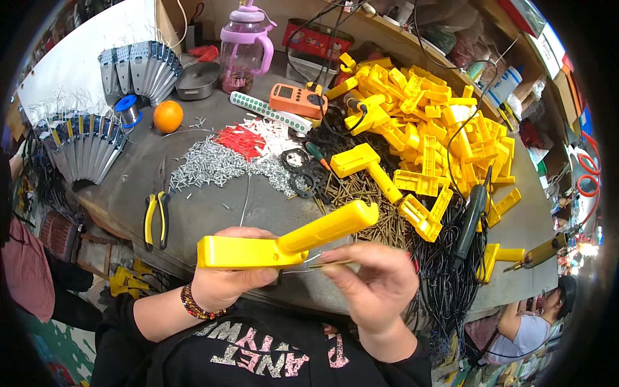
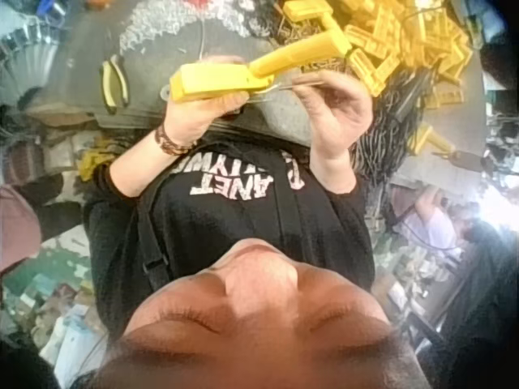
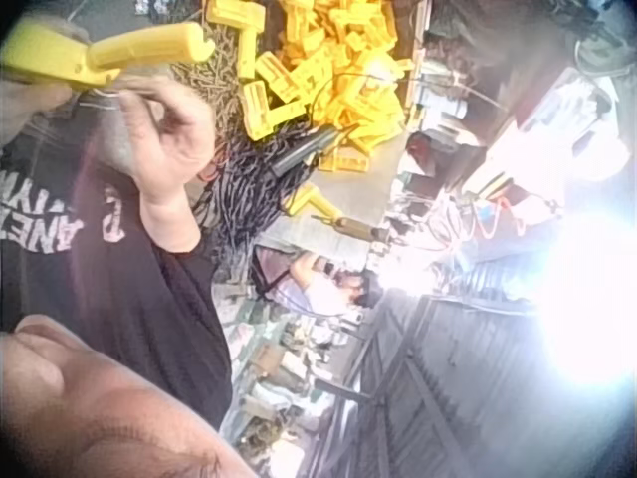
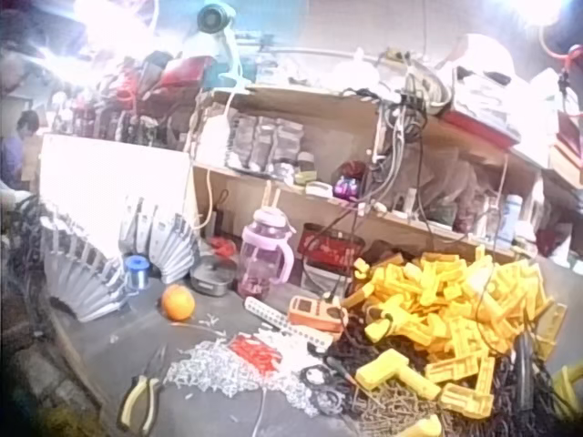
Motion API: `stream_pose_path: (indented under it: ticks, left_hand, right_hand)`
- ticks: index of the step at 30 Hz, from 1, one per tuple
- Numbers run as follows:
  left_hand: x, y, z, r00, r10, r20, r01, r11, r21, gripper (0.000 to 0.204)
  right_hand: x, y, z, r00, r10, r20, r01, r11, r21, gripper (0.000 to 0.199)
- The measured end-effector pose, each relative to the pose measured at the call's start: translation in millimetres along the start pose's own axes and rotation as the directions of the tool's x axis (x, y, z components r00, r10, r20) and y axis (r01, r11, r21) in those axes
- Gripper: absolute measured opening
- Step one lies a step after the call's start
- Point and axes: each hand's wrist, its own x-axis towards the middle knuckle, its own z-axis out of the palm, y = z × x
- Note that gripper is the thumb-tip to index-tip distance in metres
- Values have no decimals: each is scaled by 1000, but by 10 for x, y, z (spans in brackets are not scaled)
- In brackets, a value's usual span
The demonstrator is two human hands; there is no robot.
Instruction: Soldering wires and assembling components into a yellow plastic housing for a device.
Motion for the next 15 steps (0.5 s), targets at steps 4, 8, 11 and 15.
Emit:
stream_pose_path:
  ticks: [4,8,11,15]
  left_hand:
    - [-26,49,54,1000,-14,6,13,991,136,44]
    - [-43,-87,53,996,38,84,-33,998,-60,43]
    - [-48,-9,88,998,-5,56,1,997,79,42]
    - [-6,155,46,991,-117,-62,121,991,56,57]
  right_hand:
    - [6,64,47,936,-262,236,317,918,-238,29]
    - [-131,61,92,996,-67,61,78,977,-200,27]
    - [-85,-36,-31,935,85,345,121,836,-535,24]
    - [157,-338,-84,711,-178,681,701,270,-661,31]
